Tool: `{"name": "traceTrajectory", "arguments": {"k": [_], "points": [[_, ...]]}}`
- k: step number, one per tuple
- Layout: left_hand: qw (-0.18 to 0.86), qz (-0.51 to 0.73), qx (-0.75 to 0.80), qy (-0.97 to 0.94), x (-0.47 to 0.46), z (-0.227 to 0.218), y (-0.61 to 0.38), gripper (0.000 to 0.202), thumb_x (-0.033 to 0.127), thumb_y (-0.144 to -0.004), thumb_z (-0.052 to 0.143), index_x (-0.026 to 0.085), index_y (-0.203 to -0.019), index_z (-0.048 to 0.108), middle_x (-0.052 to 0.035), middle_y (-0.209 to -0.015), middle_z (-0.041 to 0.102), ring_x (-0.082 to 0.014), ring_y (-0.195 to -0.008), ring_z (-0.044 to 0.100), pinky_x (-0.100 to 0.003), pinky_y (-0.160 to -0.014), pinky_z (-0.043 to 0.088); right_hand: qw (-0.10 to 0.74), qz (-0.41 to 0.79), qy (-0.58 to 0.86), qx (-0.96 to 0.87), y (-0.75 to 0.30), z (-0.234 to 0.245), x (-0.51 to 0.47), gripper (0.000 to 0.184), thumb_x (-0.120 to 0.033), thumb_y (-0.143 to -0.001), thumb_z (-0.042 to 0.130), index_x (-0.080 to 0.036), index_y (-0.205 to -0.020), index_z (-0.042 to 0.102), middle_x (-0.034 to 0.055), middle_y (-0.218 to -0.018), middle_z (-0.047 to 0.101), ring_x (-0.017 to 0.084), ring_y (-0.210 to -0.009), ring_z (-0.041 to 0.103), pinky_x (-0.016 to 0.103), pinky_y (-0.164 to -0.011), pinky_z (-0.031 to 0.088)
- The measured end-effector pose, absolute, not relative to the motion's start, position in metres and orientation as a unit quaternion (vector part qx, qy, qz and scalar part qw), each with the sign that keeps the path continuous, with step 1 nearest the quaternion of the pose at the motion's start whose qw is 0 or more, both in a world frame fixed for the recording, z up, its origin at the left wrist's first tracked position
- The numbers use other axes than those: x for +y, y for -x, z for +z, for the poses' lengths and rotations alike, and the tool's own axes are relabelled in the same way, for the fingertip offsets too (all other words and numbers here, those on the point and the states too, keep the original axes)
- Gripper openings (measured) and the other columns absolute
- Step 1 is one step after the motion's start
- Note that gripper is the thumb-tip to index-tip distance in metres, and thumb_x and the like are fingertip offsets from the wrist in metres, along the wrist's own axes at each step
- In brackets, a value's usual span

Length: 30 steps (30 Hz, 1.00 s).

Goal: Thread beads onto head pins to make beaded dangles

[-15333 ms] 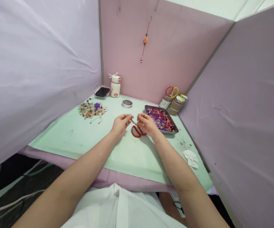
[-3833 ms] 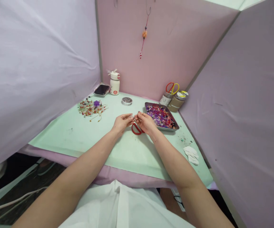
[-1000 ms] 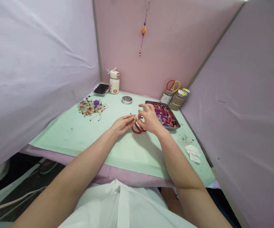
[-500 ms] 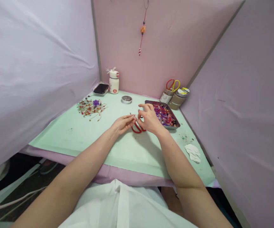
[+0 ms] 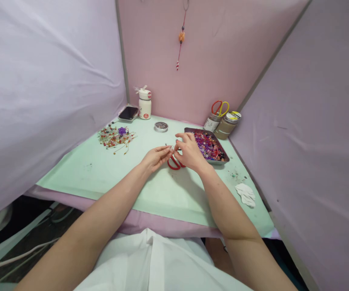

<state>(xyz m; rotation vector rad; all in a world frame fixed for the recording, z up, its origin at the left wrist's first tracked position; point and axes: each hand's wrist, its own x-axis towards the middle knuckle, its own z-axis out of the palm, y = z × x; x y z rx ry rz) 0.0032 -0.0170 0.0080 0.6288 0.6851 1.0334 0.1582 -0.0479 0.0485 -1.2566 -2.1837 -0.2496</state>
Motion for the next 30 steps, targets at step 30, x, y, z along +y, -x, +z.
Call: {"name": "traceTrajectory", "arguments": {"k": [30], "points": [[0.705,0.516,0.336,-0.352,-0.025,0.011,-0.009,0.008,0.012,-0.072,0.071,0.008,-0.078,0.071,-0.0094,-0.082,0.071,-0.0111,-0.073,0.065,-0.024,-0.080,0.052,0.327,-0.092,0.496,-0.799,-0.150,0.040,-0.044,0.015,-0.018,-0.083,0.055,-0.018,-0.075,0.067,0.0118,-0.111,0.060,0.029,-0.108,0.042,0.047,-0.092,0.045]]}}
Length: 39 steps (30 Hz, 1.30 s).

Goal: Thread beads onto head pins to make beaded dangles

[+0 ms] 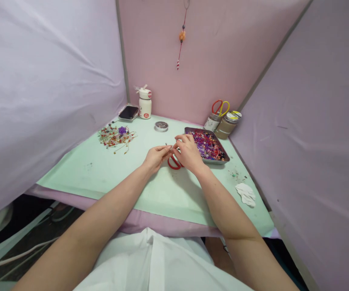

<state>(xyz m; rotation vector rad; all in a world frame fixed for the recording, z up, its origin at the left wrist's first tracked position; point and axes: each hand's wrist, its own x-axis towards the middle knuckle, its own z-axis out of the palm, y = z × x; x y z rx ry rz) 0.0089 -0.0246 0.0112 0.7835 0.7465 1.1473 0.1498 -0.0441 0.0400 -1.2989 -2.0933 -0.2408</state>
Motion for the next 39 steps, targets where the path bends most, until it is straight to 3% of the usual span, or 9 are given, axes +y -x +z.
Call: {"name": "traceTrajectory", "arguments": {"k": [8,24,30,39], "points": [[0.684,0.520,0.350,-0.374,-0.025,0.010,-0.009,0.019,0.021,-0.066,0.076,0.008,-0.078,0.070,-0.0090,-0.078,0.071,-0.0143,-0.074,0.065,-0.030,-0.082,0.051,0.309,-0.110,0.490,-0.808,-0.147,0.033,-0.044,0.016,-0.019,-0.085,0.053,-0.017,-0.076,0.067,0.0110,-0.115,0.059,0.028,-0.109,0.041,0.042,-0.092,0.046],[0.661,0.545,0.364,-0.365,-0.023,0.010,-0.010,0.010,0.007,-0.077,0.061,0.013,-0.075,0.053,-0.0027,-0.064,0.065,-0.0112,-0.064,0.065,-0.030,-0.075,0.054,0.287,-0.109,0.503,-0.808,-0.143,0.022,-0.038,0.020,-0.020,-0.089,0.049,-0.016,-0.086,0.069,0.0122,-0.114,0.060,0.028,-0.110,0.041,0.042,-0.090,0.043],[0.668,0.538,0.374,-0.353,-0.020,0.006,-0.009,0.011,0.006,-0.082,0.056,0.013,-0.075,0.050,-0.0034,-0.065,0.065,-0.0105,-0.065,0.066,-0.029,-0.078,0.054,0.323,-0.092,0.504,-0.796,-0.144,0.026,-0.040,0.013,-0.019,-0.087,0.052,-0.017,-0.092,0.064,0.0117,-0.114,0.058,0.026,-0.108,0.043,0.039,-0.091,0.041],[0.643,0.564,0.394,-0.336,-0.016,0.007,-0.009,0.012,0.007,-0.084,0.053,0.013,-0.075,0.049,-0.0032,-0.068,0.063,-0.0087,-0.064,0.063,-0.028,-0.077,0.053,0.314,0.008,0.554,-0.771,-0.139,0.028,-0.044,0.019,-0.037,-0.088,0.053,-0.018,-0.088,0.058,0.0064,-0.087,0.063,0.019,-0.081,0.054,0.029,-0.072,0.039]]}}
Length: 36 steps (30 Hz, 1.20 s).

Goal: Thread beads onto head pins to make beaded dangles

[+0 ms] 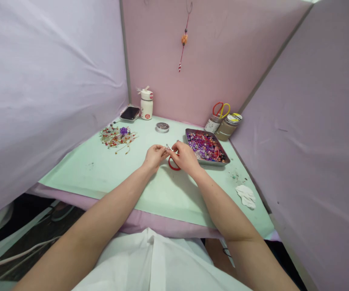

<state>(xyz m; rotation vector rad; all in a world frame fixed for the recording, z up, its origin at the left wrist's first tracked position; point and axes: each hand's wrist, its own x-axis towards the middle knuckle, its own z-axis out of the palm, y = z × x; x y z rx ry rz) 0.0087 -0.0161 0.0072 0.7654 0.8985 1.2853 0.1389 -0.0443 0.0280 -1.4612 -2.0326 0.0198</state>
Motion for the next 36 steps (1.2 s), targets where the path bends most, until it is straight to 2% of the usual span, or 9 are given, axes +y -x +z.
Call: {"name": "traceTrajectory", "arguments": {"k": [3,10,18,24,27,30,36], "points": [[0.639,0.564,0.398,-0.341,-0.017,0.008,-0.009,0.012,0.007,-0.085,0.051,0.014,-0.076,0.048,-0.0033,-0.067,0.063,-0.0099,-0.064,0.064,-0.028,-0.075,0.053,0.297,0.031,0.570,-0.765,-0.138,0.025,-0.043,0.018,-0.037,-0.085,0.057,-0.019,-0.086,0.060,0.0049,-0.081,0.065,0.017,-0.075,0.056,0.027,-0.067,0.037],[0.642,0.558,0.393,-0.348,-0.020,0.011,-0.009,0.013,0.006,-0.085,0.052,0.014,-0.076,0.047,-0.0019,-0.066,0.062,-0.0081,-0.064,0.063,-0.025,-0.075,0.053,0.278,0.014,0.566,-0.776,-0.136,0.024,-0.044,0.020,-0.027,-0.090,0.048,-0.020,-0.078,0.062,0.0040,-0.077,0.066,0.016,-0.071,0.056,0.025,-0.062,0.033],[0.636,0.560,0.398,-0.351,-0.017,0.008,-0.009,0.012,0.008,-0.086,0.052,0.014,-0.076,0.047,-0.0004,-0.063,0.060,-0.0078,-0.060,0.061,-0.024,-0.070,0.052,0.302,0.053,0.567,-0.765,-0.137,0.022,-0.043,0.016,-0.034,-0.086,0.055,-0.020,-0.081,0.063,0.0026,-0.077,0.067,0.014,-0.065,0.055,0.024,-0.062,0.034],[0.638,0.557,0.394,-0.357,-0.018,0.008,-0.008,0.015,0.011,-0.080,0.061,0.015,-0.075,0.047,-0.0011,-0.069,0.060,-0.0100,-0.069,0.062,-0.028,-0.076,0.052,0.297,0.034,0.567,-0.767,-0.135,0.025,-0.046,0.026,-0.034,-0.091,0.046,-0.020,-0.077,0.063,0.0042,-0.073,0.066,0.016,-0.065,0.055,0.026,-0.060,0.033],[0.600,0.561,0.431,-0.373,-0.016,0.008,-0.007,0.012,0.012,-0.078,0.061,0.015,-0.072,0.051,0.0000,-0.073,0.058,-0.0082,-0.070,0.057,-0.023,-0.071,0.049,0.283,0.027,0.591,-0.755,-0.136,0.026,-0.044,0.023,-0.031,-0.088,0.047,-0.020,-0.073,0.061,0.0042,-0.071,0.065,0.017,-0.064,0.055,0.026,-0.060,0.033],[0.572,0.578,0.454,-0.364,-0.013,0.008,-0.004,0.009,0.012,-0.077,0.059,0.015,-0.070,0.054,0.0005,-0.077,0.057,-0.0064,-0.066,0.050,-0.017,-0.061,0.042,0.267,0.018,0.629,-0.730,-0.140,0.025,-0.041,0.020,-0.025,-0.086,0.047,-0.020,-0.071,0.059,0.0047,-0.069,0.064,0.017,-0.062,0.054,0.026,-0.058,0.030],[0.677,0.573,0.364,-0.285,-0.012,0.013,-0.002,0.013,0.011,-0.081,0.056,0.014,-0.070,0.051,-0.0009,-0.074,0.055,-0.0031,-0.055,0.043,-0.015,-0.050,0.036,0.270,0.016,0.666,-0.695,-0.150,0.023,-0.033,0.018,-0.022,-0.083,0.045,-0.020,-0.069,0.056,0.0041,-0.065,0.061,0.017,-0.060,0.051,0.027,-0.057,0.027]]}}
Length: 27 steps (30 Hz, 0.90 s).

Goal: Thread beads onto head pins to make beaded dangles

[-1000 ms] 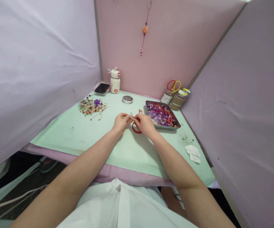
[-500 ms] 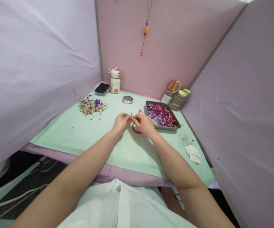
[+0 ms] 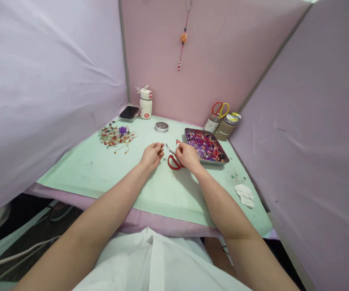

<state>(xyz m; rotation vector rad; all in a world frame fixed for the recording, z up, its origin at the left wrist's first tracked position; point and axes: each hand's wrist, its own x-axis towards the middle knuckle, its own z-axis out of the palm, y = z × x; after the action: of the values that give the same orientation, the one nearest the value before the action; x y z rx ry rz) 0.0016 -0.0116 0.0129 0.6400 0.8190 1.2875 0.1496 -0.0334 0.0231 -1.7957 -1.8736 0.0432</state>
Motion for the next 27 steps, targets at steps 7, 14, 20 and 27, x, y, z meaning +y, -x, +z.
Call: {"name": "traceTrajectory", "arguments": {"k": [7,14,20,27], "points": [[0.740,0.529,0.307,-0.281,-0.012,0.011,-0.002,0.015,0.007,-0.081,0.053,0.016,-0.072,0.046,0.0017,-0.065,0.052,-0.0027,-0.050,0.045,-0.013,-0.048,0.037,0.417,0.132,0.616,-0.655,-0.152,0.022,-0.029,0.019,-0.030,-0.083,0.048,-0.020,-0.067,0.052,-0.0021,-0.059,0.053,0.012,-0.055,0.045,0.025,-0.056,0.031],[0.681,0.498,0.364,-0.393,-0.018,0.011,-0.007,0.014,0.011,-0.074,0.058,0.017,-0.074,0.046,0.0048,-0.054,0.049,-0.0035,-0.044,0.039,-0.014,-0.044,0.027,0.583,0.530,0.412,-0.457,-0.141,0.022,-0.027,0.024,-0.035,-0.072,0.063,-0.021,-0.073,0.043,-0.0034,-0.071,0.058,0.006,-0.047,0.041,0.020,-0.042,0.027],[0.571,0.492,0.413,-0.511,-0.018,0.007,-0.009,0.006,0.012,-0.079,0.053,0.018,-0.077,0.051,0.0049,-0.051,0.050,-0.0071,-0.044,0.039,-0.019,-0.047,0.026,0.599,0.557,0.377,-0.434,-0.142,0.020,-0.024,0.029,-0.034,-0.070,0.065,-0.021,-0.070,0.039,-0.0046,-0.071,0.054,0.005,-0.051,0.043,0.018,-0.043,0.027],[0.448,0.467,0.464,-0.604,-0.015,0.000,-0.007,0.015,0.009,-0.073,0.056,0.019,-0.065,0.062,0.0011,-0.055,0.057,-0.0131,-0.053,0.046,-0.024,-0.057,0.033,0.542,0.421,0.435,-0.582,-0.143,0.016,-0.026,0.020,-0.039,-0.083,0.051,-0.021,-0.074,0.048,-0.0058,-0.057,0.047,0.008,-0.050,0.039,0.021,-0.049,0.032]]}}
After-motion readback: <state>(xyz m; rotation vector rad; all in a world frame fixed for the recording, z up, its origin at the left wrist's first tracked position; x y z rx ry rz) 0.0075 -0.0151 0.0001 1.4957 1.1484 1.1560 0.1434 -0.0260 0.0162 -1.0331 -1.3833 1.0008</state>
